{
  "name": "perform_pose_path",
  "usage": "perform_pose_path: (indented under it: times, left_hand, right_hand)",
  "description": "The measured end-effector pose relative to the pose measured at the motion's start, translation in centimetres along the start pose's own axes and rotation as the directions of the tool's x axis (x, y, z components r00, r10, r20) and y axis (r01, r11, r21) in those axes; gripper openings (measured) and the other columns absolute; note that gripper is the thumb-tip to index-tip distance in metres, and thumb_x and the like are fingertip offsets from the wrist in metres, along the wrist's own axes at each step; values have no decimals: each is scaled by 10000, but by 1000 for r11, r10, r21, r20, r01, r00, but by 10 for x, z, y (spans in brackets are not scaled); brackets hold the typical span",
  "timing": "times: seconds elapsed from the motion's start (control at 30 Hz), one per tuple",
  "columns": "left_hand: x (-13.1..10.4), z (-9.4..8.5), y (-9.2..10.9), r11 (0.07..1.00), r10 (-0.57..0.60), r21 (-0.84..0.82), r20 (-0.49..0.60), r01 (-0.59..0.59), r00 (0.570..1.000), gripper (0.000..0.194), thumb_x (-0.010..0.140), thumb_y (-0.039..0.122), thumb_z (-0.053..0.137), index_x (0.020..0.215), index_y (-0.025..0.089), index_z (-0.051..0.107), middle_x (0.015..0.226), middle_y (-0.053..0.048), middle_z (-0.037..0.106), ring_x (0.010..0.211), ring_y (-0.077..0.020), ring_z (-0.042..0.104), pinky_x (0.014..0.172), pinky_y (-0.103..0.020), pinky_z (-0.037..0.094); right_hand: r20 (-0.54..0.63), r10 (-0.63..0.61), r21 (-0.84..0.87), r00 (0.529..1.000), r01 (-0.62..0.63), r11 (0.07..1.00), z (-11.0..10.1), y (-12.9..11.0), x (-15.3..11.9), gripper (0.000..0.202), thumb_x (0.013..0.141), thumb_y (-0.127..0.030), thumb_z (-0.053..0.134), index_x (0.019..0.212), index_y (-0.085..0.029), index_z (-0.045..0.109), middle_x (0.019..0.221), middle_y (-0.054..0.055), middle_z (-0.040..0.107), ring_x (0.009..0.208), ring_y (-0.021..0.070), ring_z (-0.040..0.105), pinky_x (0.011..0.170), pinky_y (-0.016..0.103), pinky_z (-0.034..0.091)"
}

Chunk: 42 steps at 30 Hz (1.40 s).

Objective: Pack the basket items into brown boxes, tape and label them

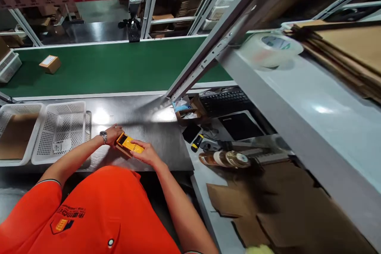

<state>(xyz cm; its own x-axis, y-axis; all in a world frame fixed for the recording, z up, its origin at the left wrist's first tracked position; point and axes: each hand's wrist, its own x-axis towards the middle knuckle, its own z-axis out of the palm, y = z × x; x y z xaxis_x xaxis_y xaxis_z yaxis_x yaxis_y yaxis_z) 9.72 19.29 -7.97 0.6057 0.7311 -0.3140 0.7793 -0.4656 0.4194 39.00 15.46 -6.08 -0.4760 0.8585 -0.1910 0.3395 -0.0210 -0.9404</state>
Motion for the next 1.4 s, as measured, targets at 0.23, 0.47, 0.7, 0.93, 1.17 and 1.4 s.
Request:
perform_pose_path:
  times: [0.23,0.47,0.7,0.93,1.17,1.4]
  left_hand:
    - [4,-1,-8,999,50,12,-3,-50,999,926,655,224,1010,1508,8,723,1471,-255,786,1381,-386,729,1304,-437,469]
    - [9,7,-16,998,45,-47,-64,-48,997,946,552,261,1069,1444,107,791,1444,-242,803,1349,-437,760,1205,-473,581]
    - [9,6,-16,999,-49,-24,-150,46,987,939,569,265,1036,1460,136,771,1511,-244,781,1395,-476,761,1247,-547,592]
    - [10,4,-10,990,-137,-72,-201,125,970,949,521,237,1025,1438,208,782,1527,-191,793,1437,-475,747,1272,-572,598]
    - [-6,-2,-2,968,-246,-135,-304,214,921,925,552,249,1058,1429,159,780,1521,-241,798,1424,-481,755,1254,-588,608]
    - [-43,-2,1,809,-484,-523,-335,268,808,901,670,414,1082,1471,172,750,1392,-158,871,1239,-365,833,1076,-484,707]
  right_hand:
    - [42,146,-214,988,-134,968,-68,14,-58,596,745,-421,926,1305,-218,939,1193,92,934,945,285,871,848,345,696]
    - [89,347,-644,933,-212,735,-84,11,-55,529,773,-312,884,1297,-311,957,1006,38,929,906,268,853,789,277,585]
    - [64,316,-673,947,-193,714,-53,-21,3,622,807,-307,924,1429,-312,907,1223,64,931,1142,315,845,905,296,578]
    - [31,422,-553,906,-336,762,-72,-17,22,522,736,-277,1005,1256,-313,968,916,-6,897,824,218,808,745,247,563]
    - [-183,367,-482,912,-409,775,-78,-2,27,535,844,-339,941,1375,-282,909,977,38,908,920,283,852,817,302,632]
    - [-292,252,-556,922,-379,740,-48,18,37,836,1001,-266,763,1804,-206,536,1548,242,793,1496,422,710,1336,544,467]
